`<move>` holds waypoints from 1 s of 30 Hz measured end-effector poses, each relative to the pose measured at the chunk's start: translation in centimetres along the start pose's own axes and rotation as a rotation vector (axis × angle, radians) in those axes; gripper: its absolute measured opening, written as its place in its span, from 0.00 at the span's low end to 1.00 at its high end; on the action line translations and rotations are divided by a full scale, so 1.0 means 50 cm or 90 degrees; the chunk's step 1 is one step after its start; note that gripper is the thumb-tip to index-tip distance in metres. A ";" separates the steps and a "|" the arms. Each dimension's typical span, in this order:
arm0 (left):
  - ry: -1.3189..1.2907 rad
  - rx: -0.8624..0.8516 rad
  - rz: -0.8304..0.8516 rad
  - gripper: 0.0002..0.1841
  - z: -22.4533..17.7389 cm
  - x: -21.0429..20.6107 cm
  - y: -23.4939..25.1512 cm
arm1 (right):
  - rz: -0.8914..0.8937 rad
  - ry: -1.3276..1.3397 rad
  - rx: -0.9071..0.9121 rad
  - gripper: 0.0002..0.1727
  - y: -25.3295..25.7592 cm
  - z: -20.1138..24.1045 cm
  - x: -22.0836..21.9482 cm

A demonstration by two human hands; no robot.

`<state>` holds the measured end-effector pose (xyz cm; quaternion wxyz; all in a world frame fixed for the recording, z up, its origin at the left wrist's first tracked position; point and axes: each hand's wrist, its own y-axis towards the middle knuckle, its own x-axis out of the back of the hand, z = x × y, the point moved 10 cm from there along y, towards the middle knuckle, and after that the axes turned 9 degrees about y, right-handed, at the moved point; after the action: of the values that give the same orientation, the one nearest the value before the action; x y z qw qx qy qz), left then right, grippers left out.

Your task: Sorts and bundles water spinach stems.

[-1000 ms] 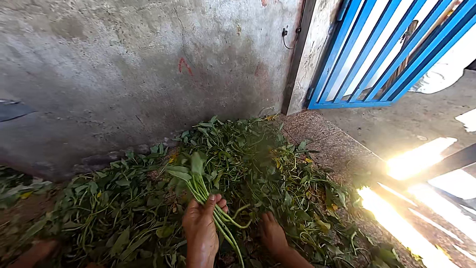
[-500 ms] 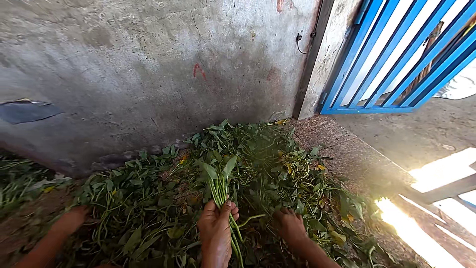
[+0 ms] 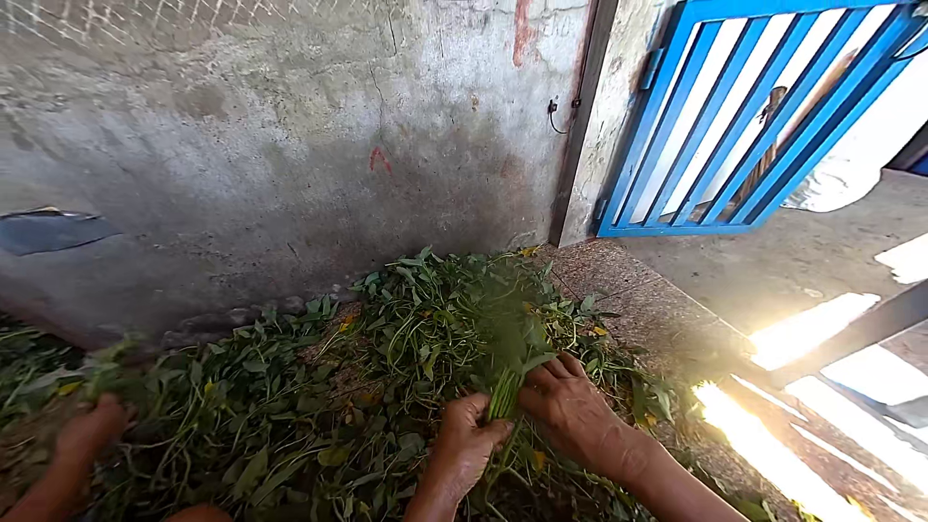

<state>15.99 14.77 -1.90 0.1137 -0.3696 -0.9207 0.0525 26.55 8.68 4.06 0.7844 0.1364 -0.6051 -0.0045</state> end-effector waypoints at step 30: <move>-0.144 -0.032 -0.234 0.08 -0.001 0.051 -0.021 | -0.493 0.632 -0.355 0.11 -0.093 0.024 -0.099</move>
<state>13.53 15.79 -1.24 0.0080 -0.1900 -0.9805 0.0488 24.84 4.80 -1.37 0.9164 0.1214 -0.0577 -0.3770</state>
